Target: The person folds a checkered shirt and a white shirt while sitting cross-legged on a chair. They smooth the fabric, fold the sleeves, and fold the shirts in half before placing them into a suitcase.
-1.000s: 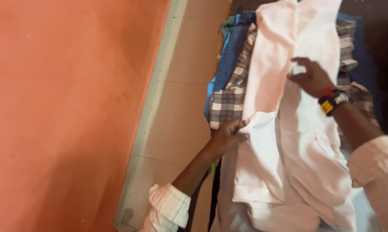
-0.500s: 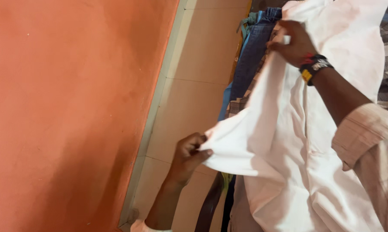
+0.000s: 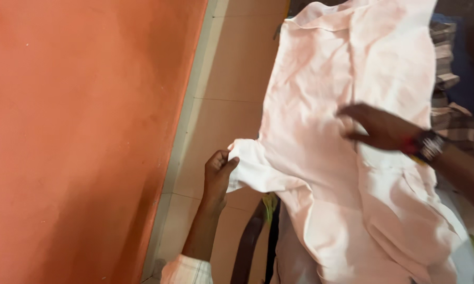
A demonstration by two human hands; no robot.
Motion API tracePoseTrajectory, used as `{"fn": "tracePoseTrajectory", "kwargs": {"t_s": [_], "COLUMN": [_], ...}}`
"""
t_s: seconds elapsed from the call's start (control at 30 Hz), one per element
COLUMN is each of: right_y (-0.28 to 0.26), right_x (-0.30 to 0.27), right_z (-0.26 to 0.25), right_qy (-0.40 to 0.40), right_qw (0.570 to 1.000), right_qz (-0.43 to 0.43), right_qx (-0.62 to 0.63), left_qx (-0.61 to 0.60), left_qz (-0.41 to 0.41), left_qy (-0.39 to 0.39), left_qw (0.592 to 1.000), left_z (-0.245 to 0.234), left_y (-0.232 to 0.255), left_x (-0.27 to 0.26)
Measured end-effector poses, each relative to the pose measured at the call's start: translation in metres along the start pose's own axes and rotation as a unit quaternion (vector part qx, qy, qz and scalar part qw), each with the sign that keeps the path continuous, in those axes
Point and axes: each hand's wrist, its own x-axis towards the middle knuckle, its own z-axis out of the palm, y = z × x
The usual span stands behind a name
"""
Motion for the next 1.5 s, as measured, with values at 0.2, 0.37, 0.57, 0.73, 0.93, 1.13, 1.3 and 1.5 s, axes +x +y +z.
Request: {"fn": "tracePoseTrajectory", "kwargs": {"t_s": [0.2, 0.37, 0.57, 0.73, 0.93, 1.13, 1.3, 1.5], "right_y": [-0.036, -0.040, -0.028, -0.030, -0.036, -0.074, -0.085, -0.085], "right_x": [-0.128, -0.173, -0.188, -0.187, -0.202, -0.229, -0.240, -0.254], "right_z": [-0.005, 0.019, 0.035, 0.030, 0.018, -0.008, -0.018, -0.026], "right_qy": [-0.157, -0.160, -0.142, -0.146, -0.129, -0.045, 0.062, 0.018], "right_qw": [0.966, 0.959, 0.965, 0.964, 0.970, 0.974, 0.983, 0.979], "right_qz": [0.202, 0.226, 0.207, 0.201, 0.189, 0.211, 0.171, 0.148], "right_qx": [-0.026, -0.056, -0.069, -0.090, -0.077, -0.065, -0.034, 0.141], "left_qx": [0.088, 0.347, 0.624, 0.658, 0.631, 0.594, 0.370, 0.192], "left_qz": [0.087, -0.010, 0.029, 0.081, 0.125, 0.233, 0.118, -0.001], "left_qy": [-0.060, -0.023, -0.118, -0.198, -0.178, -0.134, -0.167, -0.152], "left_qw": [0.990, 0.938, 0.772, 0.722, 0.744, 0.758, 0.906, 0.970], "left_z": [0.045, 0.086, 0.145, 0.170, 0.171, 0.196, 0.273, 0.366], "left_y": [-0.014, -0.010, -0.035, -0.066, -0.060, -0.054, -0.059, -0.042], "left_x": [0.034, 0.057, 0.052, 0.032, 0.025, 0.035, 0.113, 0.197]}}
